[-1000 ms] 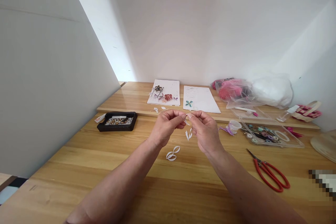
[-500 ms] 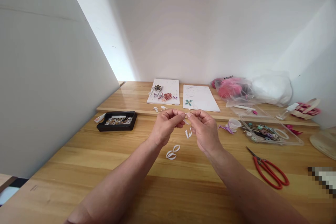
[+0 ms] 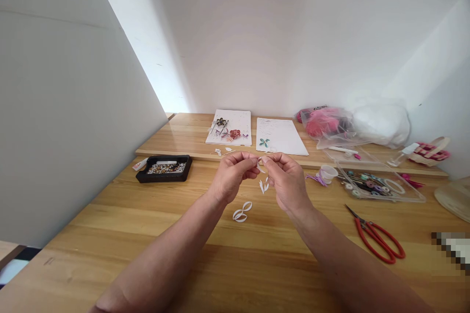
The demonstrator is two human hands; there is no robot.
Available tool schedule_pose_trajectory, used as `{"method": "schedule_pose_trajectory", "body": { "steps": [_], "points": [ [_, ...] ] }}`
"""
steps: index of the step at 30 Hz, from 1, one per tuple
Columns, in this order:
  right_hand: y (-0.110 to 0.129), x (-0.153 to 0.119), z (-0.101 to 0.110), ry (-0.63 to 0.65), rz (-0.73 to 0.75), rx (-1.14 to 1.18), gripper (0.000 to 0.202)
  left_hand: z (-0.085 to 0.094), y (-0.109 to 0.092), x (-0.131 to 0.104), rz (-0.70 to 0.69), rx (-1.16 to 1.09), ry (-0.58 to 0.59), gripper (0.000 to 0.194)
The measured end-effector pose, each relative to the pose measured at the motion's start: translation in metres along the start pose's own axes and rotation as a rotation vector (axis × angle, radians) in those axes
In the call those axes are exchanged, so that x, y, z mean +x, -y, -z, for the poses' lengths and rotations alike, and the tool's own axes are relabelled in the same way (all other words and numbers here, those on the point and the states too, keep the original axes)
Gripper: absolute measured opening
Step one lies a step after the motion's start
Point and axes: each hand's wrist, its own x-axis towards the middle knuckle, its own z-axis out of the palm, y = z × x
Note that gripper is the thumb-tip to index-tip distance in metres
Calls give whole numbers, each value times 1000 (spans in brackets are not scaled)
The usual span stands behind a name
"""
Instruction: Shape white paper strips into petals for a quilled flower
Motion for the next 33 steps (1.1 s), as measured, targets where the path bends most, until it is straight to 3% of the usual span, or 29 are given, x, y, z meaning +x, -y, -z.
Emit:
{"method": "schedule_pose_trajectory", "body": {
  "steps": [25, 33],
  "points": [
    [0, -1, 1, 9, 0, -8, 29, -3, 1, -2, -72, 104, -31, 22],
    [8, 1, 0, 91, -102, 51, 31, -2, -2, 0, -82, 96, -27, 25]
  ]
}}
